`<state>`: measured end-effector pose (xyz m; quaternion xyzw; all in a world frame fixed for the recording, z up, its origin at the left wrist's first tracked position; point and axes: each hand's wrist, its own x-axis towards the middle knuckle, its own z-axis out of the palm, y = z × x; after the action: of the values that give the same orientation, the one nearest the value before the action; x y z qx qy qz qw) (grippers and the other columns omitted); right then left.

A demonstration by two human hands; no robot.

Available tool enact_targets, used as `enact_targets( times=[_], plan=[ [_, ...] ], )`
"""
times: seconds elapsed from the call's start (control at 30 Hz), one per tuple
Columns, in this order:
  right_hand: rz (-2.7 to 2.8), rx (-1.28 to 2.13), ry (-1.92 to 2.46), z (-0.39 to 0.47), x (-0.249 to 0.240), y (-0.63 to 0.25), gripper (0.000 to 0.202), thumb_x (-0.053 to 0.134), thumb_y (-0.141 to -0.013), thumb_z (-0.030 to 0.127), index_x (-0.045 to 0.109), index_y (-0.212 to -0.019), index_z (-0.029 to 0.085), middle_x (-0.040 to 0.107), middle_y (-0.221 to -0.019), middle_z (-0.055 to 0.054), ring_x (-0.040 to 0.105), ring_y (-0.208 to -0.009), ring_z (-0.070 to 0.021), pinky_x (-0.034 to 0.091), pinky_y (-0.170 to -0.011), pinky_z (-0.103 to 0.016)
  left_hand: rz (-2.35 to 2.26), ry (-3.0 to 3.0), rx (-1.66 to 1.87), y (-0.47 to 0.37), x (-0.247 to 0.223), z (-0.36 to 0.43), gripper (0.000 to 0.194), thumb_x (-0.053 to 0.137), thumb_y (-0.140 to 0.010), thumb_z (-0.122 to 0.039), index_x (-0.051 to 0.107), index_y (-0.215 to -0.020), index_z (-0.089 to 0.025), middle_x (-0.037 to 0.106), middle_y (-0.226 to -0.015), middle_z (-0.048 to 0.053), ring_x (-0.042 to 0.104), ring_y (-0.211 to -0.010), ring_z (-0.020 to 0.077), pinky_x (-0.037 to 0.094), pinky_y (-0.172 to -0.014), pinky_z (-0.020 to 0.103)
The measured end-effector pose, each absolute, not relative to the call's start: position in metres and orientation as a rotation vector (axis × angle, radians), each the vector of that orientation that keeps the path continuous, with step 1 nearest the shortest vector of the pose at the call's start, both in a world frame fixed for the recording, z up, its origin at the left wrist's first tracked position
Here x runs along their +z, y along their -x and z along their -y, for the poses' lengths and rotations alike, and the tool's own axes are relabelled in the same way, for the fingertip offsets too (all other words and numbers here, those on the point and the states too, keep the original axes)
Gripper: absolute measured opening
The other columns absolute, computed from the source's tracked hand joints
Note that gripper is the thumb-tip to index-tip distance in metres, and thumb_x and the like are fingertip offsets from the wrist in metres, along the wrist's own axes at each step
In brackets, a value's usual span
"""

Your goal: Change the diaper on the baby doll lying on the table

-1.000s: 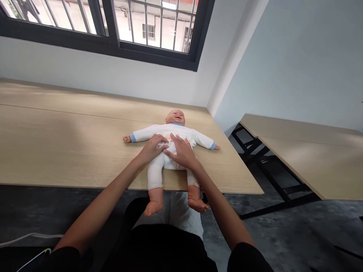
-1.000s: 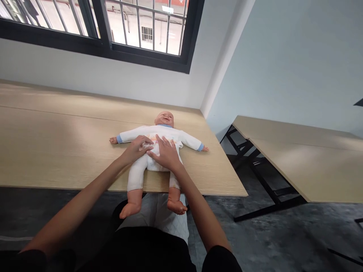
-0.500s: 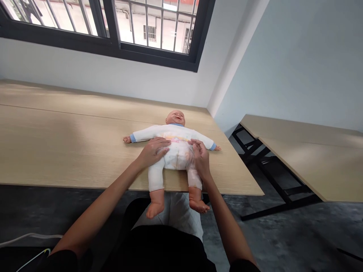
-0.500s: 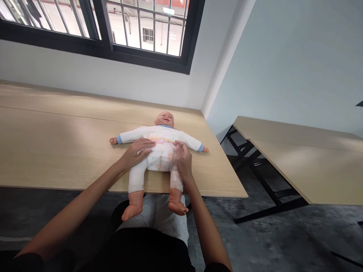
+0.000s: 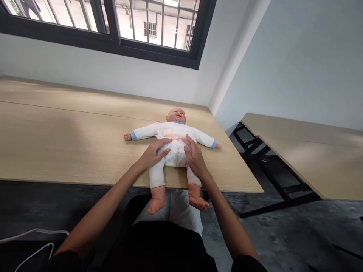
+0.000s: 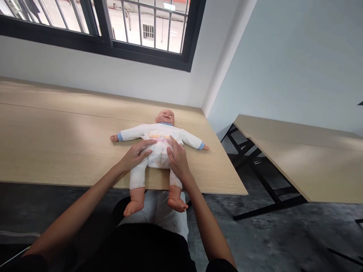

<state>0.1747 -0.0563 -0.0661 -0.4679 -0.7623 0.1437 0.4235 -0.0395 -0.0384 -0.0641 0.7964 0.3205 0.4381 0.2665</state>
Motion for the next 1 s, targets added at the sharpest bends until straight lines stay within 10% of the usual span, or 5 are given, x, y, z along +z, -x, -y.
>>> enact_targets(
  times=[0.8, 1.0],
  plan=[
    [1.62, 0.749, 0.99, 0.062, -0.082, -0.186, 0.072, 0.054, -0.092, 0.053, 0.029, -0.15, 0.018, 0.055, -0.138, -0.013, 0.041, -0.138, -0.0242, 0.03, -0.116, -0.048, -0.919, -2.148, 1.247, 0.04, -0.073, 0.038, 0.038, 0.054, -0.093, -0.042, 0.062, -0.122, -0.02, 0.062, -0.132, 0.011, 0.052, -0.128, 0.0267, 0.036, -0.112, 0.045],
    [1.055, 0.678, 1.203, 0.051, -0.099, -0.198, 0.047, 0.055, -0.088, 0.053, 0.056, -0.118, 0.016, 0.06, -0.128, -0.015, 0.055, -0.123, -0.0262, 0.042, -0.108, -0.046, -1.095, -1.546, 1.475, 0.044, -0.07, 0.032, 0.029, 0.055, -0.088, -0.043, 0.065, -0.1, -0.018, 0.068, -0.117, 0.008, 0.059, -0.116, 0.0247, 0.045, -0.101, 0.037]
  ],
)
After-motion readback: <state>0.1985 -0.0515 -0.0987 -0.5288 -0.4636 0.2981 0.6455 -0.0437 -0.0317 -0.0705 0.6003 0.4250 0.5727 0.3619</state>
